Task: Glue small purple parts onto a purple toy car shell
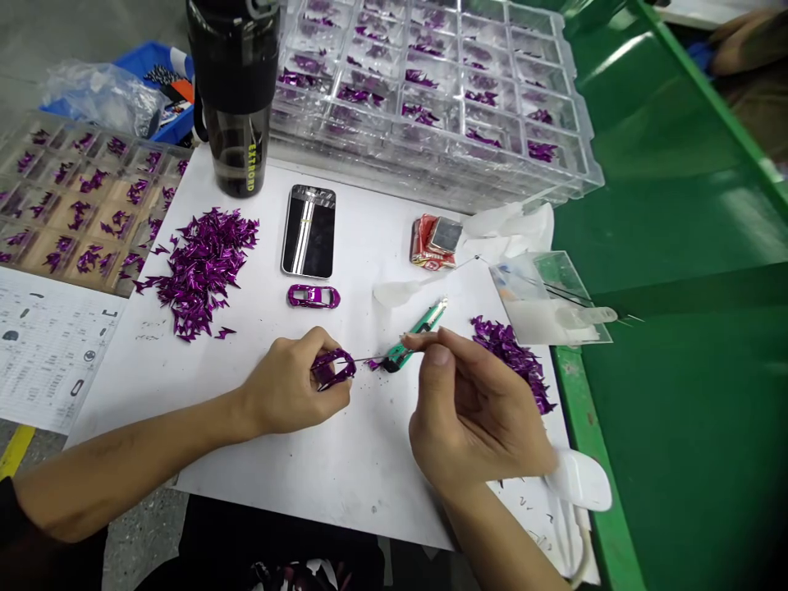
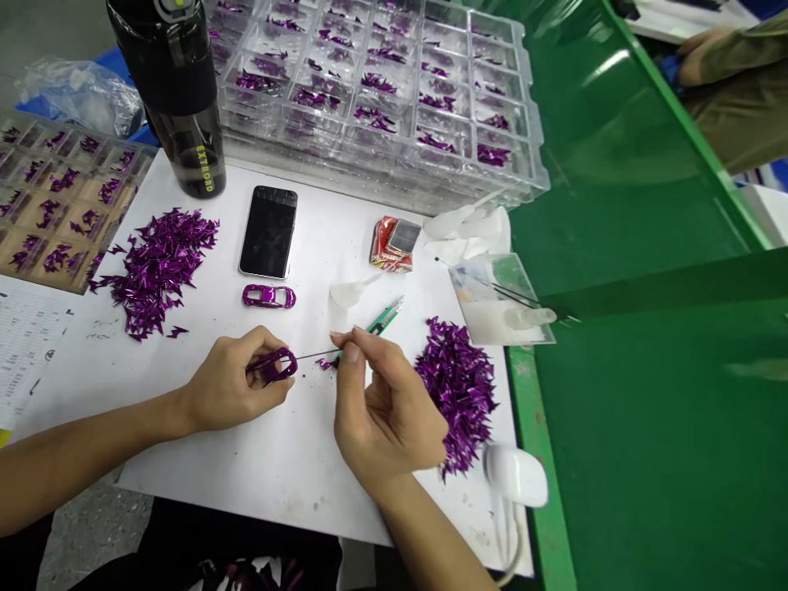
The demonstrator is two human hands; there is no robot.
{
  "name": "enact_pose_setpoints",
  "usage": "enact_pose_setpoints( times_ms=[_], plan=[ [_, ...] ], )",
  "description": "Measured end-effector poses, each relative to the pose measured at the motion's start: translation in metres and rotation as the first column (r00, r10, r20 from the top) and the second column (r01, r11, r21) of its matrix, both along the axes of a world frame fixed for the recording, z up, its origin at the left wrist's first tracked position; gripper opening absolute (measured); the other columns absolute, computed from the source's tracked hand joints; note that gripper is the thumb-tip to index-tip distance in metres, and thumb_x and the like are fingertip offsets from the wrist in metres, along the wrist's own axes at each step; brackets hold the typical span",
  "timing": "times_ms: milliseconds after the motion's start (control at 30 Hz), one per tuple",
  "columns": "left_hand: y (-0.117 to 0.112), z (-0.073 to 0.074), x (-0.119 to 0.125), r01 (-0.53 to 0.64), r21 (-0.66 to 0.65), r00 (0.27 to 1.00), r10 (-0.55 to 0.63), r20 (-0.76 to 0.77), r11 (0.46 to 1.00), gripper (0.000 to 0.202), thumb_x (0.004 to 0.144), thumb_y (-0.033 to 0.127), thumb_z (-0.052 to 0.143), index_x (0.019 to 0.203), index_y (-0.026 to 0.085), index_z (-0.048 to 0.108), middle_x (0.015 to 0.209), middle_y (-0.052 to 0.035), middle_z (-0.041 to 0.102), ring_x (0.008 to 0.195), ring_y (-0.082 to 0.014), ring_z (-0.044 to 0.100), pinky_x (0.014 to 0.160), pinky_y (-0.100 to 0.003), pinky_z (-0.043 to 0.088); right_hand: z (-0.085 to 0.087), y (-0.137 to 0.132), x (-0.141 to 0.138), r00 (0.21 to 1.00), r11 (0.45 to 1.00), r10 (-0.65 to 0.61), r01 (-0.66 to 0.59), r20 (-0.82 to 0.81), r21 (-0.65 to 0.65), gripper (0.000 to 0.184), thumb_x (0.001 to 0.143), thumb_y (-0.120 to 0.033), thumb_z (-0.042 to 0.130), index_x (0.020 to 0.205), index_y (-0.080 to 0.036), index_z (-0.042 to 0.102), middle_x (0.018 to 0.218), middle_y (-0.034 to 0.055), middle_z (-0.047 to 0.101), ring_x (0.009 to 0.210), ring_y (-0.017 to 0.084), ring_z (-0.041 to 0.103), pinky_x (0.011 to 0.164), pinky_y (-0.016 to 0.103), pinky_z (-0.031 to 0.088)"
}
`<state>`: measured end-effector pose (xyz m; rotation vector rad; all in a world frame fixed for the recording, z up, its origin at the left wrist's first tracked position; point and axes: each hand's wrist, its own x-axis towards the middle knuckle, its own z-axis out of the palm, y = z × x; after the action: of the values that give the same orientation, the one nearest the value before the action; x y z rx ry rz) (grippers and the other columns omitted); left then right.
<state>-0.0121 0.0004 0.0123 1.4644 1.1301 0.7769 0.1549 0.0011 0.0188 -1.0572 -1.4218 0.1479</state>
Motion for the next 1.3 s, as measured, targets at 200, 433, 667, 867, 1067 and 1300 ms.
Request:
enact_pose_setpoints(
  times_ms=[200,433,667,867,1067,1300],
  plan=[
    [0.002,0.002,0.000,-0.003,-0.061,1.000,0.005,0.029,0.998,0.017,0.075,0.018,0.068,0.087,0.019,0.055,0.071,0.0037,0.064,0.054,-0.0093,0.051,0.051,-0.023,0.041,-0.006,-0.001,0.000,0.998,1.000,0.017,-0.017,0.058,-0.001,0.045,0.087,0.001,0.067,0.124,-0.024,0.071,0.099,0.0033,0.076,0.082,0.019,0.076,0.070,0.034,0.065],
    [0.002,0.003,-0.001,-0.002,-0.065,1.000,0.003,0.014,0.998,0.017,0.077,0.018,0.067,0.087,0.020,0.053,0.069,0.0050,0.062,0.054,-0.0095,0.049,0.052,-0.024,0.039,0.000,0.000,-0.005,0.998,1.000,-0.014,0.015,0.055,-0.008,0.036,0.089,-0.004,0.069,0.120,-0.022,0.072,0.094,0.0023,0.075,0.079,0.020,0.076,0.068,0.036,0.065],
    [-0.002,0.002,0.000,0.059,0.032,0.998,-0.057,-0.032,0.998,0.017,0.082,0.016,0.060,0.096,0.021,0.053,0.072,0.0057,0.056,0.056,-0.0097,0.047,0.053,-0.023,0.039,0.048,0.027,0.071,0.853,0.824,-0.522,0.510,-0.019,0.245,0.015,0.091,-0.016,0.070,0.104,-0.018,0.075,0.087,0.0039,0.074,0.079,0.023,0.076,0.068,0.038,0.061],
    [-0.006,0.001,0.000,0.128,0.155,0.989,-0.114,-0.096,0.979,0.017,0.081,0.011,0.057,0.095,0.021,0.055,0.076,0.0032,0.056,0.059,-0.0111,0.047,0.054,-0.023,0.040,0.054,0.047,0.162,0.691,0.716,-0.695,0.689,0.200,0.108,0.024,0.090,-0.022,0.064,0.105,-0.005,0.072,0.087,0.0142,0.074,0.084,0.029,0.076,0.077,0.045,0.061],
    [-0.007,0.004,-0.005,0.083,0.210,0.996,-0.086,0.005,0.974,0.019,0.086,0.017,0.063,0.104,0.020,0.065,0.097,-0.0035,0.056,0.068,-0.0123,0.053,0.060,-0.026,0.050,0.040,0.053,0.193,0.750,0.748,-0.589,0.647,0.299,-0.148,0.035,0.094,-0.040,0.066,0.111,-0.011,0.076,0.099,0.0147,0.077,0.092,0.026,0.075,0.084,0.033,0.057],
    [-0.004,0.006,-0.008,0.084,0.009,0.961,-0.083,0.265,0.996,0.033,0.089,0.024,0.070,0.121,0.028,0.072,0.117,-0.0062,0.066,0.107,-0.0205,0.065,0.101,-0.036,0.055,0.040,0.006,0.133,0.793,0.871,-0.412,0.487,0.450,-0.062,0.019,0.094,-0.033,0.068,0.096,-0.018,0.080,0.091,0.0073,0.079,0.079,0.021,0.076,0.070,0.026,0.059]
  ],
)
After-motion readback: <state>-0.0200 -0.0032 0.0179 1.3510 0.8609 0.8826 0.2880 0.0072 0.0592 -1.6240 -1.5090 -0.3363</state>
